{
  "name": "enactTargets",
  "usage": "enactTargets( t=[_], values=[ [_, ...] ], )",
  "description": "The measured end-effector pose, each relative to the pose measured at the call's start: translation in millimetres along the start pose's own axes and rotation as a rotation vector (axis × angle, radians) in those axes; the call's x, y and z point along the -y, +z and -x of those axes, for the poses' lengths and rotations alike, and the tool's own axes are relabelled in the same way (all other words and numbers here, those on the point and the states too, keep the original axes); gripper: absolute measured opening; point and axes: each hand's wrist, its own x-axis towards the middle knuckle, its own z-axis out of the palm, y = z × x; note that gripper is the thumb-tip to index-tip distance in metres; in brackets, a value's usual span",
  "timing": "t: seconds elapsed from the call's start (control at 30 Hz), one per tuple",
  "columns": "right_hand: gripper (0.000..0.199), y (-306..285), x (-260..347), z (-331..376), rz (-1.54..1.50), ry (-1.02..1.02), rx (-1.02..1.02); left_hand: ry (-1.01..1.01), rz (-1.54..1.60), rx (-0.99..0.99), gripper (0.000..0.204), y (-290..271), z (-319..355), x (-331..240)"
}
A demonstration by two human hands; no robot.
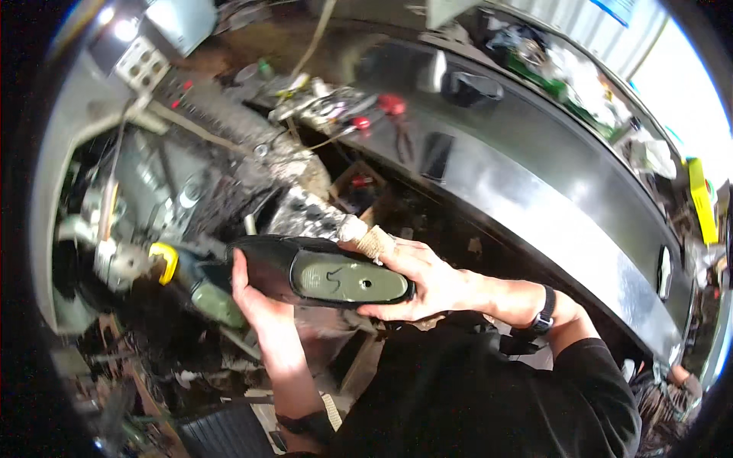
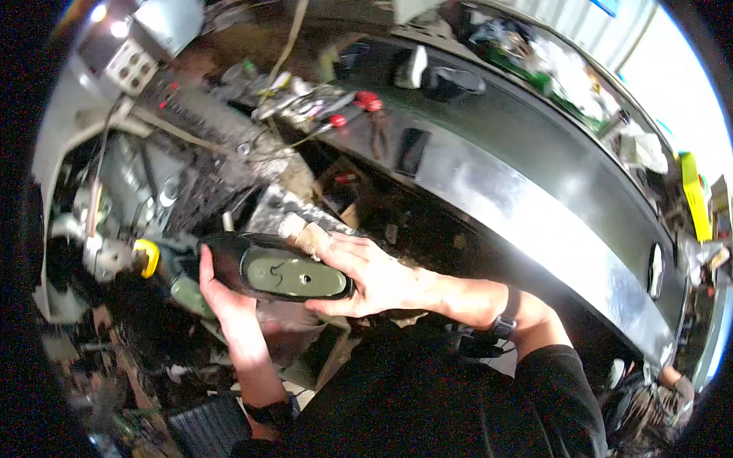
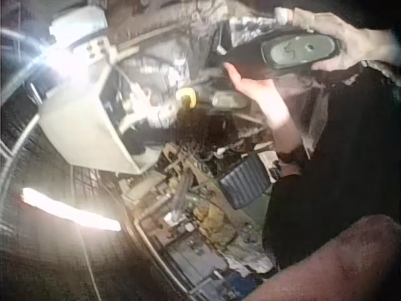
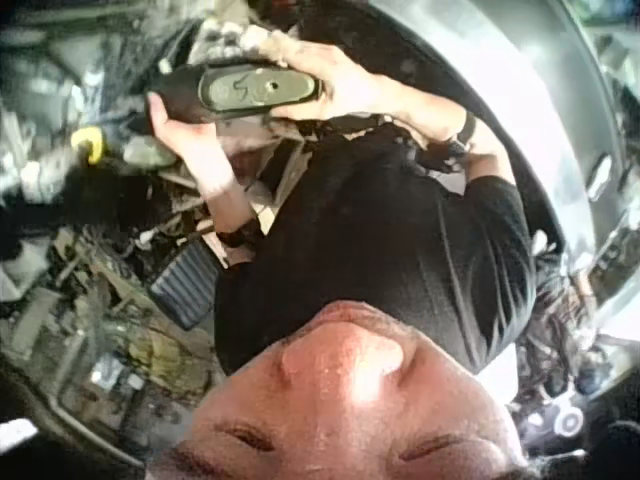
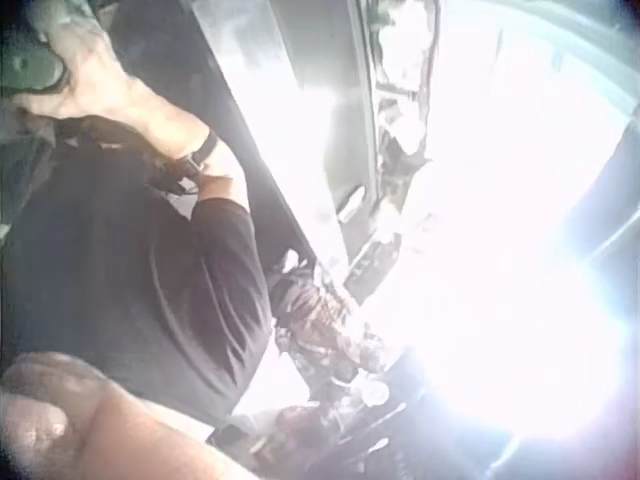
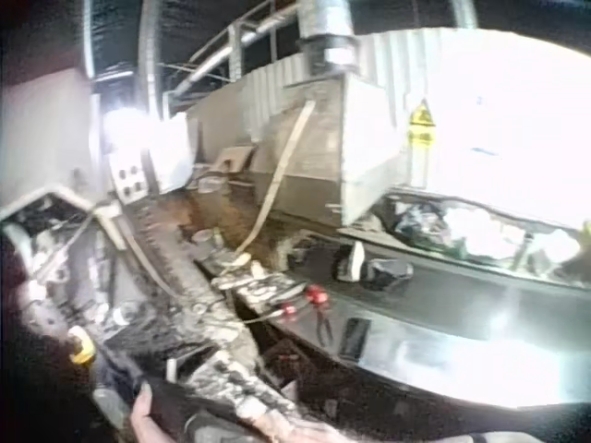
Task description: Operating a shoe lasting machine to shape leather uppers and placing them on a conveyor belt.
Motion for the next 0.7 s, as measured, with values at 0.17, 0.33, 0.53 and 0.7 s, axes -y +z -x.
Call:
enactTargets(
  t=[0.17, 0.33, 0.53, 0.7],
  values=[
    [0.067, -103.2, -47.7, 72.7, -0.454, 0.721, -0.332, -0.407, -0.283, 0.033, 0.049, 30.4, -55.6, 159.1],
    [0.064, -270.7, -150.1, 261.6, -0.327, 1.149, -1.008, -0.577, -0.798, 0.4, 0.055, 56.7, -42.3, 294.2],
    [0.036, -520.7, -137.5, 503.1, -0.448, 1.129, -1.46, -0.508, -1.302, 0.386, 0.041, 34.2, -74.5, 325.8],
    [0.068, -563.8, -106.3, 594.0, 0.516, 0.954, -2.014, -0.151, -1.505, 0.745, 0.041, 121.4, -142.8, 381.1]
  ],
)
